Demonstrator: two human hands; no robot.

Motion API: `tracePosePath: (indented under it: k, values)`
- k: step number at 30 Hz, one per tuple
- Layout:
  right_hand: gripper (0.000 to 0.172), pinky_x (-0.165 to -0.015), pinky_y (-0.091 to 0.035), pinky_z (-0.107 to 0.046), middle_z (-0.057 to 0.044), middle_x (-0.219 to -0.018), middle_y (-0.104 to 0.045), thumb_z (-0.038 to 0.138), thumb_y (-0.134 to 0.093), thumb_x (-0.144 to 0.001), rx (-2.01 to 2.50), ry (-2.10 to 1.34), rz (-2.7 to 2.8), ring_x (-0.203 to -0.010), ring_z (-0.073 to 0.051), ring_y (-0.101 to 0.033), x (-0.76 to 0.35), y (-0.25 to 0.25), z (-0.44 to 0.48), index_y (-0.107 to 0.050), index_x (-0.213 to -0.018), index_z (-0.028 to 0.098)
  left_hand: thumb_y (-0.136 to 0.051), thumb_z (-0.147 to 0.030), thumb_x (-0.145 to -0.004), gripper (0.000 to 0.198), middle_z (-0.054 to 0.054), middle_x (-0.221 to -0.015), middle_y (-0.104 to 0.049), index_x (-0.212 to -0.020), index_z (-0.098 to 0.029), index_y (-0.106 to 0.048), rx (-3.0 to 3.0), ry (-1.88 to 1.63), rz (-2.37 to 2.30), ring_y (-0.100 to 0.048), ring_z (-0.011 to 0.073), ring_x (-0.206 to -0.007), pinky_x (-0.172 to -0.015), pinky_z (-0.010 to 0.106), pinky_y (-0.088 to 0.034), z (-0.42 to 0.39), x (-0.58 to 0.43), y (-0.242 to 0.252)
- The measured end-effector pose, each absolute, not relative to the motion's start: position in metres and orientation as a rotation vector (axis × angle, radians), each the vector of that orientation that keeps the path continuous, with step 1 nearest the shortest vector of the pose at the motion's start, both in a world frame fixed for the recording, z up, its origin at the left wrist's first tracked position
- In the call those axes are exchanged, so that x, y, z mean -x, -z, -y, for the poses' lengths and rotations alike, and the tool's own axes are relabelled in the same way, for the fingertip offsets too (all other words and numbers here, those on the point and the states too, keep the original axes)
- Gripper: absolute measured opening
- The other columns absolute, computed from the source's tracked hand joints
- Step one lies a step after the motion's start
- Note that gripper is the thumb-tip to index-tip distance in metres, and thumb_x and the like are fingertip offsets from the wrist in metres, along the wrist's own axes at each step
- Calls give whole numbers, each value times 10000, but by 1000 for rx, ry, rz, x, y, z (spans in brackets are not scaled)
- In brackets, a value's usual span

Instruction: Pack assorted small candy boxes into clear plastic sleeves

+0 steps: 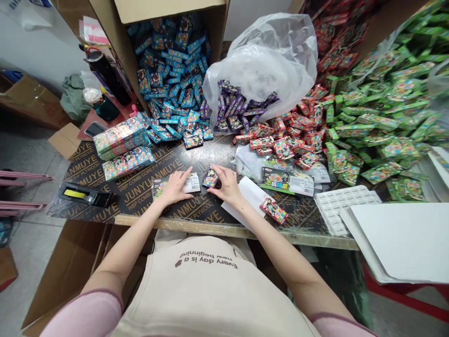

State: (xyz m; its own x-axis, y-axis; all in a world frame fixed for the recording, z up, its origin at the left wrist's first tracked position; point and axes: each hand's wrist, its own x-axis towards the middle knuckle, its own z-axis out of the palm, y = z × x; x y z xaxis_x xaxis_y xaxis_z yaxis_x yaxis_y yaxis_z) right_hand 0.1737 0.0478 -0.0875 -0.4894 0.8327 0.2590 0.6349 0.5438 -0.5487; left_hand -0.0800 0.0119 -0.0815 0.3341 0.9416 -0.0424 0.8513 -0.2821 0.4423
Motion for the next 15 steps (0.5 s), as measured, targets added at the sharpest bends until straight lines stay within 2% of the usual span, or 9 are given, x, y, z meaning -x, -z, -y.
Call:
tracePosePath:
  k: [4, 9, 12, 15]
  values:
    - [803, -984, -374, -481, -146, -1332, -535, 391, -713, -741, 1105, -619, 2286, -1204, -331, -501, -165, 97, -45, -359, -1439, 210, -784, -412, -656, 1153, 121, -1234, -509, -1530, -231, -54, -2201, -454, -1549, -471, 314, -1134, -991, 478, -359, -11, 79, 91]
    - [838, -1031, -373, -493, -136, -1402, -496, 447, -686, -754, 948, -933, 2304, -1263, -318, -485, -168, 112, -47, -303, -1467, 228, -777, -409, -655, 1193, 123, -1249, -513, -1531, -225, 12, -2219, -456, -1429, -465, 322, -1173, -1021, 490, -336, -12, 81, 93]
    - [892, -1117, -272, -523, -136, -1498, -392, 503, -664, -787, 856, -1037, 2424, -1373, -309, -381, -161, 112, -54, -206, -1507, 241, -772, -419, -658, 1193, 133, -1278, -507, -1532, -219, 16, -2238, -439, -1395, -460, 322, -1188, -1031, 492, -331, -12, 82, 96]
    - [930, -1146, -161, -582, -135, -1565, -263, 581, -629, -799, 937, -956, 2485, -1450, -327, -218, -156, 89, -57, -143, -1526, 265, -768, -434, -668, 1131, 146, -1307, -496, -1532, -210, -75, -2256, -404, -1410, -453, 320, -1201, -1041, 481, -326, -12, 81, 95]
